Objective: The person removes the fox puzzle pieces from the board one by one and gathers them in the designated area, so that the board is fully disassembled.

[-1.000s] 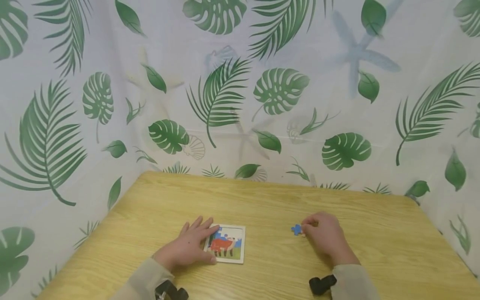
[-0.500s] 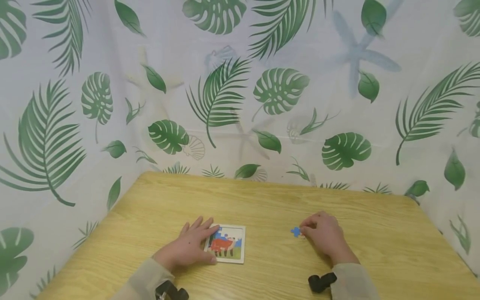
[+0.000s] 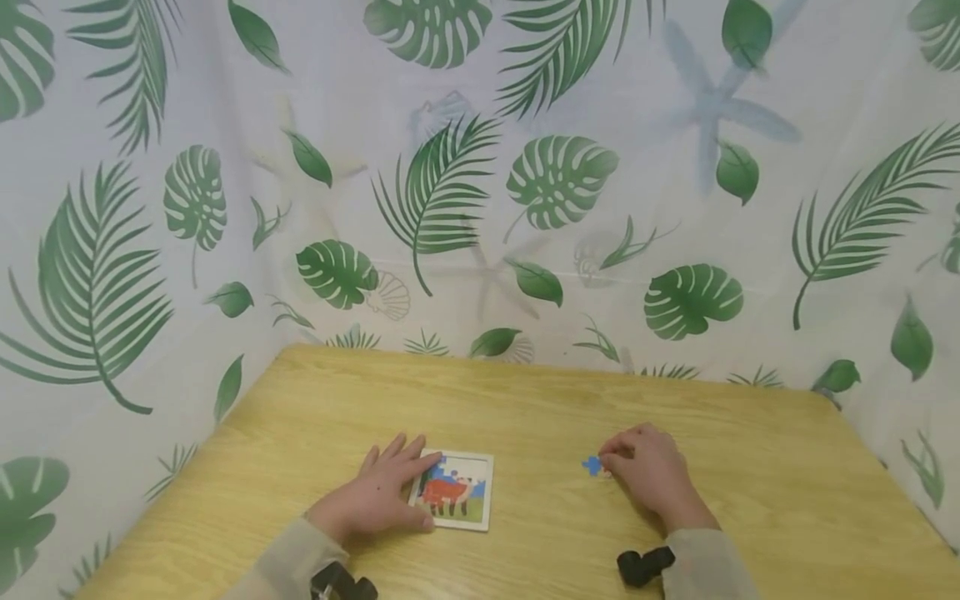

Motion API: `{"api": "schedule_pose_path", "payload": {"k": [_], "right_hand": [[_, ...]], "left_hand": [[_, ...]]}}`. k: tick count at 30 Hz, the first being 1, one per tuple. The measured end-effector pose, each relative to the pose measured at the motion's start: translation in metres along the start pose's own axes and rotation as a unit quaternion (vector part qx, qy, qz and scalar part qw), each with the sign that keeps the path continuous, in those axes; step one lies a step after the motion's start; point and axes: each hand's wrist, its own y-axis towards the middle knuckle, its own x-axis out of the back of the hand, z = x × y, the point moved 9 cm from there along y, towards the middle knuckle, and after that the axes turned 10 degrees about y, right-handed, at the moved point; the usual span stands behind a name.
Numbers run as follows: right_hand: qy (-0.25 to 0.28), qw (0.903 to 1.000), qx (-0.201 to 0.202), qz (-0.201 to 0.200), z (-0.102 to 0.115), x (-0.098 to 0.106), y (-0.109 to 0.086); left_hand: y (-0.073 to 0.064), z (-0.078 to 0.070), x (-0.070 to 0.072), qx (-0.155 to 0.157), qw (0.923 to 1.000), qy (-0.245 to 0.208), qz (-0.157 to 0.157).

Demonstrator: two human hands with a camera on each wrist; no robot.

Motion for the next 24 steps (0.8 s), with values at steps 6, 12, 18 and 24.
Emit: {"api": "schedule_pose_path", "payload": {"k": [6, 12, 18, 24], "right_hand": [[-0.004, 1.0000, 0.000, 0.003, 0.0002, 0.0011, 0.0010], [-0.011, 0.9999, 0.000, -0.004, 0.0000, 0.0006, 0.0003], [-0.015, 0.9998, 0.006, -0.012, 0.0016, 0.0010, -0.0013], [-0.011, 0.9998, 0.005, -0.012, 0.0018, 0.0026, -0.0013]], "left_hand": [[0.0004, -0.0003, 0.0026, 0.000, 1.0000, -0.005, -0.003], [-0.0006, 0.0018, 0.0043, 0.007, 0.9997, -0.018, -0.013], [-0.0025, 0.0036, 0.0062, 0.016, 0.9995, -0.021, -0.018], [-0.0036, 0.0025, 0.0079, 0.010, 0.9998, -0.013, -0.008]]}}
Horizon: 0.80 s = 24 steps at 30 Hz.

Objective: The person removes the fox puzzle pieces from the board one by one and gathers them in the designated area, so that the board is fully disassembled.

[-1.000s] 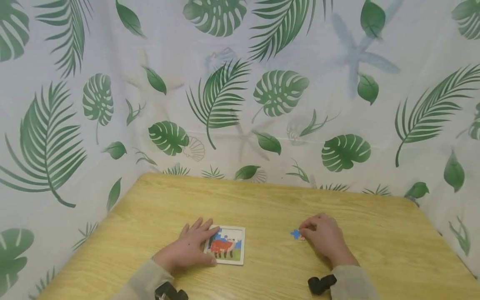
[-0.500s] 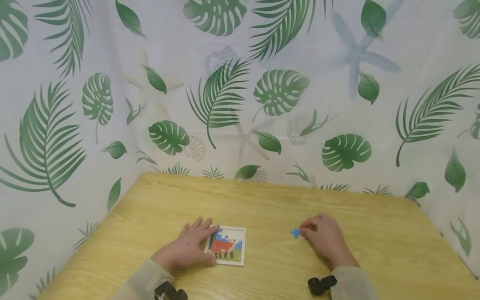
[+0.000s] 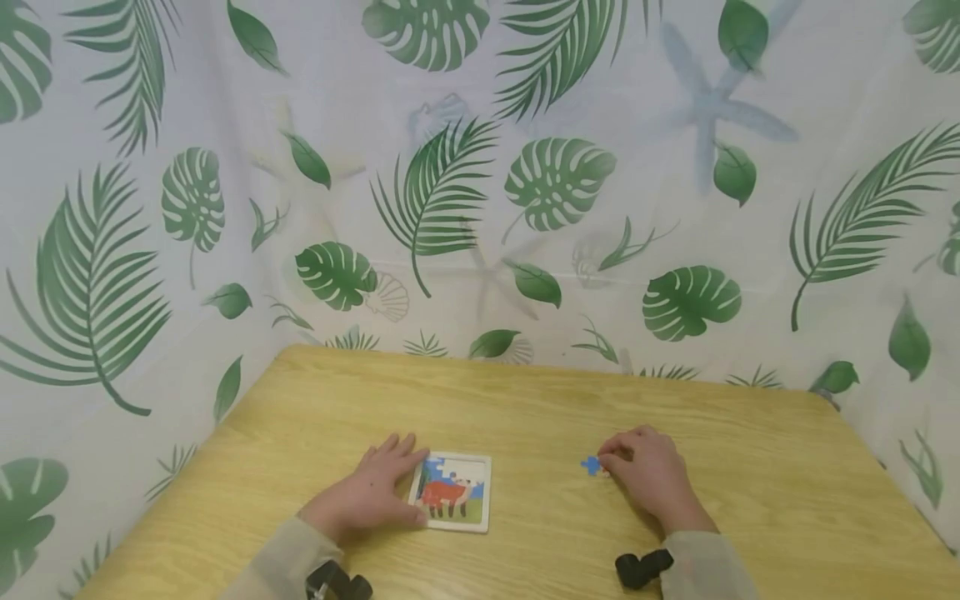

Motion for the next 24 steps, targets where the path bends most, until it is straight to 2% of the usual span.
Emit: {"api": "schedule_pose_path", "payload": {"k": [6, 15, 20, 24], "right_hand": [[0.017, 0.9998, -0.010, -0.007, 0.001, 0.002, -0.001], [0.067, 0.9962, -0.007, -0.056, 0.012, 0.009, -0.004], [0.109, 0.9931, -0.011, -0.041, 0.027, -0.001, -0.002], [0.124, 0.9919, 0.004, -0.029, 0.045, -0.011, 0.001]], "left_hand": [[-0.002, -0.002, 0.001, -0.009, 0.9999, 0.001, 0.006], [-0.003, -0.004, 0.002, 0.002, 1.0000, 0.007, 0.002], [-0.004, -0.001, 0.002, 0.010, 0.9998, 0.014, -0.003], [-0.003, 0.002, 0.002, 0.004, 1.0000, 0.001, 0.000]]}}
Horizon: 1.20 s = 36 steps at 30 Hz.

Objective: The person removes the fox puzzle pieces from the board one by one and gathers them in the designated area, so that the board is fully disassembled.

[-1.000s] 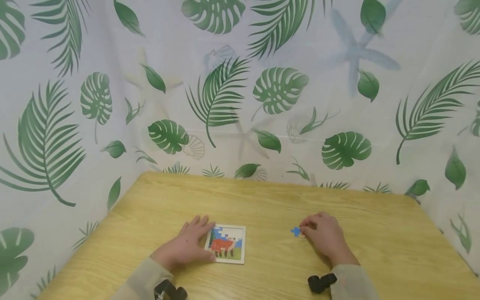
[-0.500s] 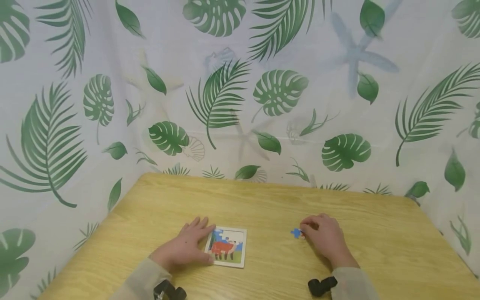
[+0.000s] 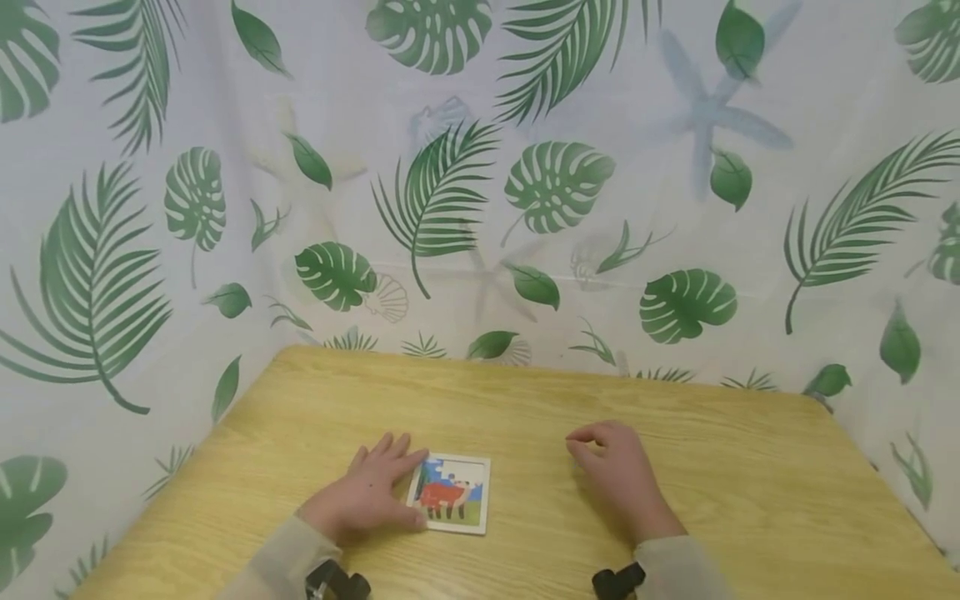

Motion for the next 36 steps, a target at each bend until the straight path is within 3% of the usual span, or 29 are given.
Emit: {"api": "schedule_pose_path", "payload": {"k": [9, 14, 20, 29, 36], "right_hand": [[-0.002, 0.9964, 0.065, 0.055, 0.045, -0.055, 0.003], [0.014, 0.9941, 0.056, 0.092, 0.065, -0.091, 0.007], [0.019, 0.9932, 0.040, 0.108, 0.074, -0.123, 0.016], [-0.029, 0.9928, 0.065, 0.096, 0.088, -0.139, 0.020], [-0.091, 0.9867, 0.077, 0.111, 0.087, -0.150, 0.015]], "left_hand": [[0.000, 0.003, 0.001, -0.012, 0.9998, -0.004, 0.014], [0.000, 0.002, 0.003, -0.011, 0.9999, 0.001, 0.013], [-0.001, 0.002, 0.001, -0.010, 0.9998, 0.004, 0.014], [0.002, -0.001, 0.002, -0.019, 0.9996, 0.017, 0.014], [0.001, 0.004, -0.001, -0.010, 0.9996, 0.018, 0.018]]}}
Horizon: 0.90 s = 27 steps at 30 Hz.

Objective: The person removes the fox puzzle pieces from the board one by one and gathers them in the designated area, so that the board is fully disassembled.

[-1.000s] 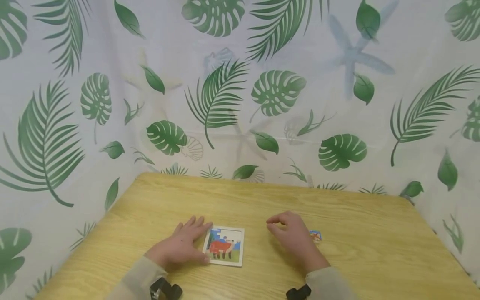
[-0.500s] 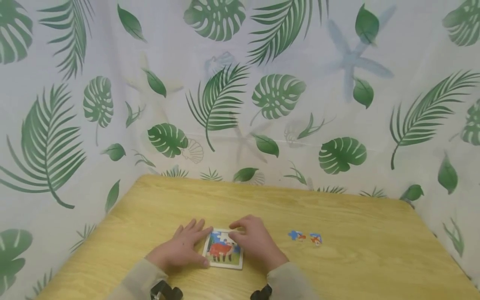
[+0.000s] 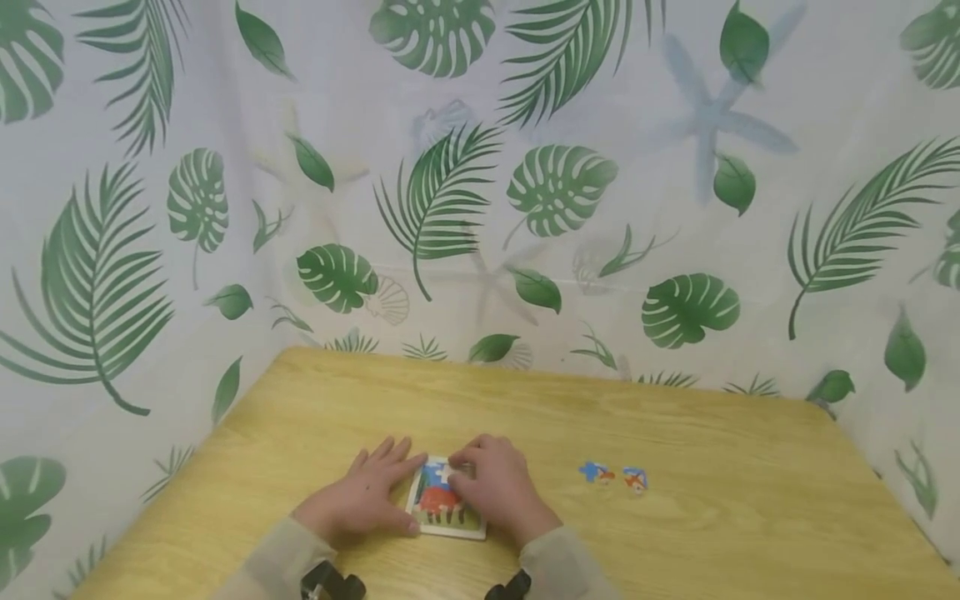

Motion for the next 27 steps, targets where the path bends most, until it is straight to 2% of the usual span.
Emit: {"api": "schedule_pose_path", "payload": {"k": [9, 17, 27], "right_hand": [[-0.025, 0.9995, 0.020, 0.006, 0.003, 0.002, -0.003], [-0.035, 0.9992, 0.014, 0.012, -0.003, -0.004, -0.006], [-0.038, 0.9991, 0.019, 0.004, 0.003, -0.009, -0.002]], "left_hand": [[0.000, -0.002, 0.001, 0.002, 1.0000, 0.003, 0.002], [-0.003, -0.004, -0.001, -0.003, 1.0000, -0.001, 0.007], [-0.002, -0.003, 0.001, 0.005, 1.0000, -0.002, 0.002]]}}
